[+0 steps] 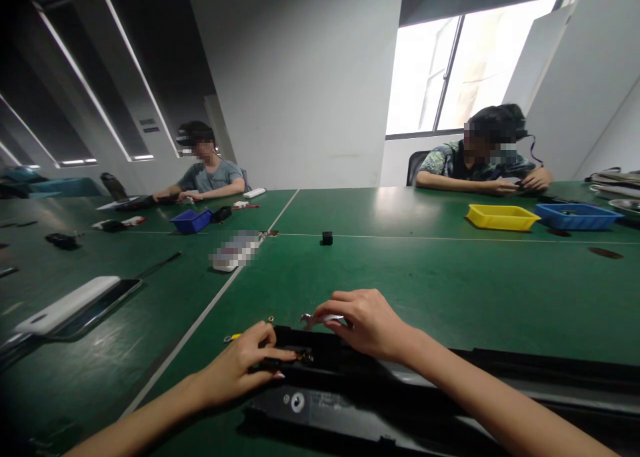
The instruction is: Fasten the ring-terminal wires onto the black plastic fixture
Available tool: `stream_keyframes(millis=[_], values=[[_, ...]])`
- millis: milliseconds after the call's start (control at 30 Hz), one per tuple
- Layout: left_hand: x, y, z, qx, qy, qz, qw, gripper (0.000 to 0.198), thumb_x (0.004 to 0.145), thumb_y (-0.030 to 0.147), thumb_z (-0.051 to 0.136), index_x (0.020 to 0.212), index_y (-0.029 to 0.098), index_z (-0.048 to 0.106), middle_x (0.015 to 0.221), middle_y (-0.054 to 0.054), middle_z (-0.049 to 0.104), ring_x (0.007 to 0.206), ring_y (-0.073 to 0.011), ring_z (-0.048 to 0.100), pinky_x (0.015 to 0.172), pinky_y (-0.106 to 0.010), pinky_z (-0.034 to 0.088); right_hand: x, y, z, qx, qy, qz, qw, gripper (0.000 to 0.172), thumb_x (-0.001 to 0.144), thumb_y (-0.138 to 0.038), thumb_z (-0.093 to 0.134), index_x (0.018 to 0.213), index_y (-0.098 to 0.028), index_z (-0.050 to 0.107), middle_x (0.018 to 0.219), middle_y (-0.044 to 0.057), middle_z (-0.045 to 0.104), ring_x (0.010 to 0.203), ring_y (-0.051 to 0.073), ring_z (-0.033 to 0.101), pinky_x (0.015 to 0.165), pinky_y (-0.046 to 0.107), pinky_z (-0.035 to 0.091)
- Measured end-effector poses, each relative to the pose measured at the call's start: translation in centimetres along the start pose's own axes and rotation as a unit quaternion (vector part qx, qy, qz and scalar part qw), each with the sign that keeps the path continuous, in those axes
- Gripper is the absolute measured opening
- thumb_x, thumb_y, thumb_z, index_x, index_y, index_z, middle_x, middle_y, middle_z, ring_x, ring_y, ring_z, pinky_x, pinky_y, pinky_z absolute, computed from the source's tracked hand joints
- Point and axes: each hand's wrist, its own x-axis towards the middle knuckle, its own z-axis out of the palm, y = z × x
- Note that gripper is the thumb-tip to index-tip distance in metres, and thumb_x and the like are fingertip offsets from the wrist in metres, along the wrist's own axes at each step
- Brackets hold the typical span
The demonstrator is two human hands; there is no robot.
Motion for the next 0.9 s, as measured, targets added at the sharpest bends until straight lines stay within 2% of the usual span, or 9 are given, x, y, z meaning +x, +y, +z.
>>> stream_keyframes(millis=[133, 333, 500, 567, 633, 733, 800, 900], values=[[0.0, 0.1, 0.0, -0.002, 0.003, 0.002, 1.0, 0.029, 0.089, 0.031, 0.054, 0.118, 0.031, 0.056, 0.091, -0.003, 0.044, 0.085, -0.0176, 0.044, 0.075, -0.028, 0.04, -0.1, 0.4, 0.0, -0.055, 0.012, -0.021, 0.998, 0.024, 0.088, -0.034, 0.049, 0.098, -0.028, 0.07, 0.067, 0.002, 0.066, 0.06, 0.013, 0.058, 0.056, 0.025, 0.034], [-0.1, 0.0, 0.0, -0.011, 0.005, 0.002, 1.0, 0.029, 0.089, 0.03, 0.055, 0.118, 0.03, 0.056, 0.092, -0.003, 0.044, 0.085, -0.0177, 0.044, 0.076, -0.029, 0.04, -0.1, -0.2, -0.8, -0.003, -0.018, 0.021, 1.0, 0.026, 0.082, -0.042, 0.056, 0.092, -0.023, 0.07, 0.072, 0.003, 0.066, 0.06, 0.014, 0.058, 0.053, 0.025, 0.035], [0.0, 0.2, -0.1, -0.009, 0.004, -0.003, 1.0, 0.027, 0.089, 0.03, 0.054, 0.116, 0.028, 0.058, 0.091, -0.004, 0.044, 0.086, -0.0182, 0.043, 0.075, -0.029, 0.04, 0.0, -0.8, -1.3, 0.091, -0.029, 0.054, 0.994, 0.027, 0.078, -0.031, 0.06, 0.102, -0.022, 0.065, 0.078, 0.002, 0.064, 0.066, 0.013, 0.057, 0.06, 0.024, 0.04], [0.0, 0.2, -0.1, -0.007, 0.003, -0.007, 1.0, 0.026, 0.089, 0.03, 0.054, 0.114, 0.028, 0.059, 0.091, -0.004, 0.044, 0.086, -0.0184, 0.043, 0.075, -0.029, 0.04, 0.0, -0.8, -1.3, 0.148, -0.027, 0.073, 0.986, 0.031, 0.077, -0.026, 0.06, 0.108, -0.022, 0.063, 0.074, 0.0, 0.061, 0.062, 0.012, 0.054, 0.057, 0.023, 0.04], [0.0, 0.2, -0.1, -0.006, 0.004, -0.007, 1.0, 0.026, 0.089, 0.03, 0.055, 0.115, 0.028, 0.059, 0.091, -0.004, 0.045, 0.086, -0.0183, 0.043, 0.075, -0.029, 0.04, 0.1, -0.8, -1.2, 0.214, -0.017, 0.106, 0.971, 0.032, 0.075, -0.027, 0.061, 0.106, -0.02, 0.063, 0.07, 0.0, 0.059, 0.058, 0.011, 0.051, 0.052, 0.022, 0.039], [-0.1, 0.0, 0.0, 0.001, 0.006, -0.001, 1.0, 0.03, 0.089, 0.032, 0.055, 0.119, 0.031, 0.056, 0.091, -0.003, 0.045, 0.085, -0.0178, 0.044, 0.077, -0.03, 0.04, 0.2, -0.5, -0.9, 0.308, 0.008, 0.157, 0.938, 0.022, 0.072, -0.032, 0.067, 0.087, -0.016, 0.067, 0.071, 0.002, 0.061, 0.061, 0.012, 0.054, 0.054, 0.024, 0.042], [-0.1, -0.1, 0.0, 0.007, 0.011, 0.005, 1.0, 0.033, 0.089, 0.032, 0.055, 0.122, 0.033, 0.054, 0.091, -0.003, 0.045, 0.084, -0.0175, 0.044, 0.078, -0.031, 0.039, 0.3, -0.3, -0.6, 0.372, 0.016, 0.185, 0.91, 0.022, 0.068, -0.035, 0.071, 0.074, -0.015, 0.066, 0.066, 0.002, 0.061, 0.057, 0.012, 0.054, 0.051, 0.024, 0.043], [-0.1, -0.1, 0.0, 0.009, 0.015, 0.009, 1.0, 0.034, 0.088, 0.032, 0.056, 0.122, 0.034, 0.054, 0.09, -0.003, 0.046, 0.084, -0.0174, 0.045, 0.076, -0.029, 0.04, 0.3, -0.1, 0.0, 0.463, 0.034, 0.203, 0.862, 0.025, 0.066, -0.037, 0.074, 0.07, -0.014, 0.064, 0.057, -0.001, 0.056, 0.048, 0.009, 0.049, 0.045, 0.022, 0.039]])
